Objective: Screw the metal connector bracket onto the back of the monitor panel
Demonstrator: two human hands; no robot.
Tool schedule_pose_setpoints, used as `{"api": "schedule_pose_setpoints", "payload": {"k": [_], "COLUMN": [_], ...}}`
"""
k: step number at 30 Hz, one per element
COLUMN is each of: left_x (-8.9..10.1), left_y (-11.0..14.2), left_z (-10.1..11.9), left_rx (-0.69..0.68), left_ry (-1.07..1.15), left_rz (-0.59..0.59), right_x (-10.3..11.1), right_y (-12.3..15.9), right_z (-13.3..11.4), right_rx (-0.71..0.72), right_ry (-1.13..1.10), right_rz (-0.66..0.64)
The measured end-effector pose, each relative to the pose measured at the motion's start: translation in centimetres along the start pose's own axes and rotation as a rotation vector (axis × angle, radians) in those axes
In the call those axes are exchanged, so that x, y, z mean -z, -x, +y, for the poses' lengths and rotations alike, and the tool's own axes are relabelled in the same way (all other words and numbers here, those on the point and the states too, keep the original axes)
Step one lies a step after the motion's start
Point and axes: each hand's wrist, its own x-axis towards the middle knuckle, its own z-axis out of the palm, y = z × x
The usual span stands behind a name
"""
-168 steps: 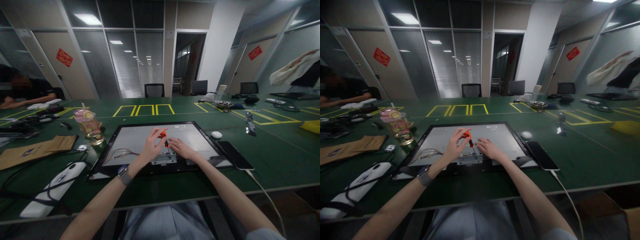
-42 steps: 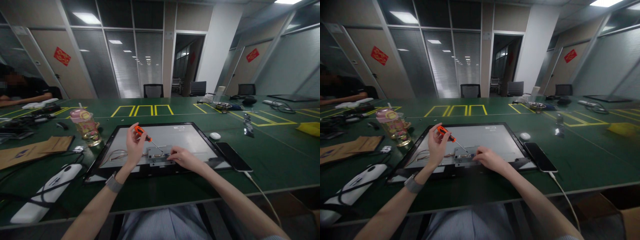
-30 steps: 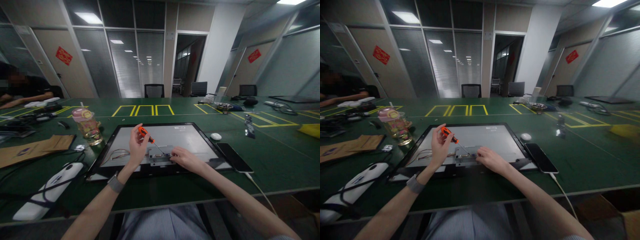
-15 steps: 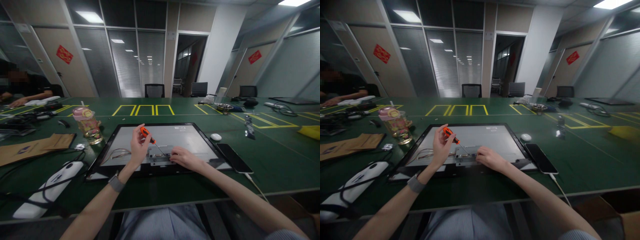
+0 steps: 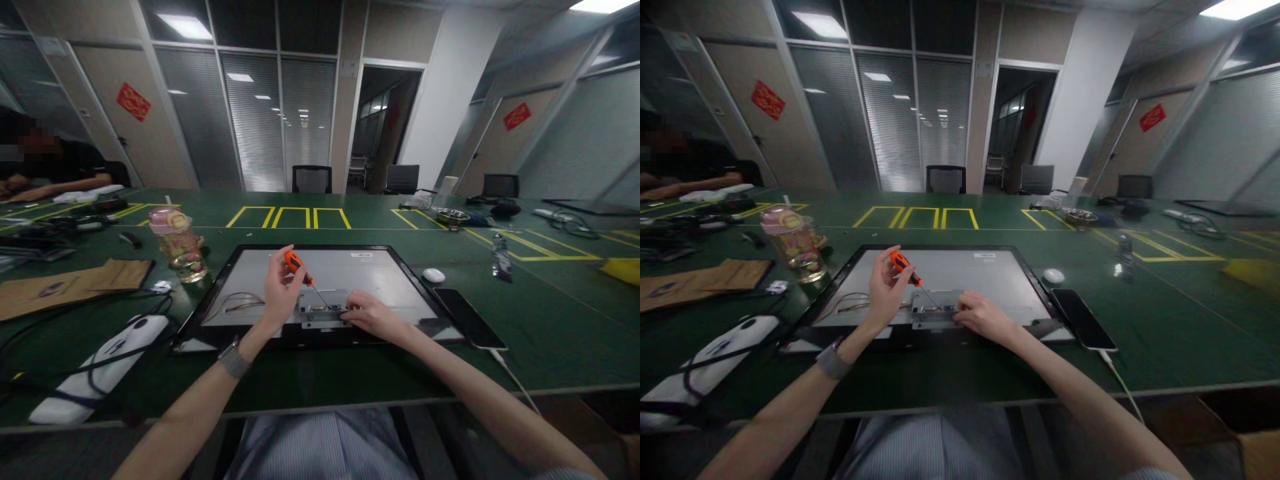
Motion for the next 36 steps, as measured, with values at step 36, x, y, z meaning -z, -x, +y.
{"api": "schedule_pose_setpoints", "payload": {"k": [36], "left_x": [-1.5], "left_y": [1.2], "left_z": [-1.9], "left_rx": [0.071], "left_ry": [0.042], "left_rz": [-0.233], "right_x": [-4.3], "right_y": [-1.5], "right_z": [6.5], "right_rx": [-0.548], "right_ry": [0.036], "right_rz": [-0.181]}}
